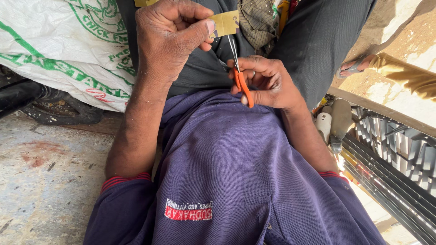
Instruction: The person cuts small rectangular pieces of gold-colored insulating tape using scissors and then applies the pieces to the internal components of a motor assembly.
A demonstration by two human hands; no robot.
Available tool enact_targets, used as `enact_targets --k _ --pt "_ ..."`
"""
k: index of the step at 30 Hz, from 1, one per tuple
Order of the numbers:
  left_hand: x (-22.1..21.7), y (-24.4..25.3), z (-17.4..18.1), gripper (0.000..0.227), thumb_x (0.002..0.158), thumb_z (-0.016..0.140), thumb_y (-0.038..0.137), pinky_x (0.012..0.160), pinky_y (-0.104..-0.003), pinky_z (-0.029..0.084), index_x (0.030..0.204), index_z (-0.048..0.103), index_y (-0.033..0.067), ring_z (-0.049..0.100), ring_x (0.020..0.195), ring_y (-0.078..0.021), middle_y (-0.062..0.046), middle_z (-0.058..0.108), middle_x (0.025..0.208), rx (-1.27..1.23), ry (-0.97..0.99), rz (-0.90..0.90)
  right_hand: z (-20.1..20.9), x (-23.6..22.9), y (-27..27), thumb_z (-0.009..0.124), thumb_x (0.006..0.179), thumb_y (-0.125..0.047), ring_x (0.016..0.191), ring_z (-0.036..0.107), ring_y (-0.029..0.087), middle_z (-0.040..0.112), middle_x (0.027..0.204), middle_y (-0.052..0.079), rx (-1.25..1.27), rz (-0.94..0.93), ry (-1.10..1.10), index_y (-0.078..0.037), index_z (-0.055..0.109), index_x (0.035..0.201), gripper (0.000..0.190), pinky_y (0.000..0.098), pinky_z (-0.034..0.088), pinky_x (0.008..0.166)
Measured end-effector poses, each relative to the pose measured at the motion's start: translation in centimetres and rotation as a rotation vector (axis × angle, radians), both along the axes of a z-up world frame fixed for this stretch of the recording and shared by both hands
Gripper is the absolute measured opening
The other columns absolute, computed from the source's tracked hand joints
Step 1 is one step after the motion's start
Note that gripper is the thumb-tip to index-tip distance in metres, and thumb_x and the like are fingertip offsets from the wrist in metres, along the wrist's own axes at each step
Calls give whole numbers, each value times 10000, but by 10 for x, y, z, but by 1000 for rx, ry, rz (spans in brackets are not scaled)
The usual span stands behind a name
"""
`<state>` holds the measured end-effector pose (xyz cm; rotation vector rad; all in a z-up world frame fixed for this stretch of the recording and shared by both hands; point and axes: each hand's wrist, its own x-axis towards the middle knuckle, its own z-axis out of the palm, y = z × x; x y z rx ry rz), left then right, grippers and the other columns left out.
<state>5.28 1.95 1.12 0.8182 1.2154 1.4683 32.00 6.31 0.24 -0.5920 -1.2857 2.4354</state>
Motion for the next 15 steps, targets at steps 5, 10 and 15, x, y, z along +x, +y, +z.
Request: enact_targets --k 5,10,15 --pt "6 -1 -3 91 1002 776 -73 698 -250 674 1071 719 -58 771 780 -150 -153 764 946 18 25 -29 -5 -12 1 818 900 73 1033 732 168 676 1327 151 -20 -20 25 0 527 1512 681 287 621 924" --pt "9 2 -9 84 1011 766 -62 701 -249 681 1080 719 -59 776 787 -156 -158 766 941 34 9 -38 -11 -15 -1 807 928 53 1033 731 163 669 1341 148 -7 -34 60 -2 505 1527 673 282 628 918" --pt "9 2 -9 86 1003 764 -57 697 -248 684 1077 721 -56 781 787 -153 -155 766 934 6 -4 -30 -18 -16 -6 797 935 36 967 750 165 697 1283 148 73 -51 25 -2 505 1529 663 279 639 872"
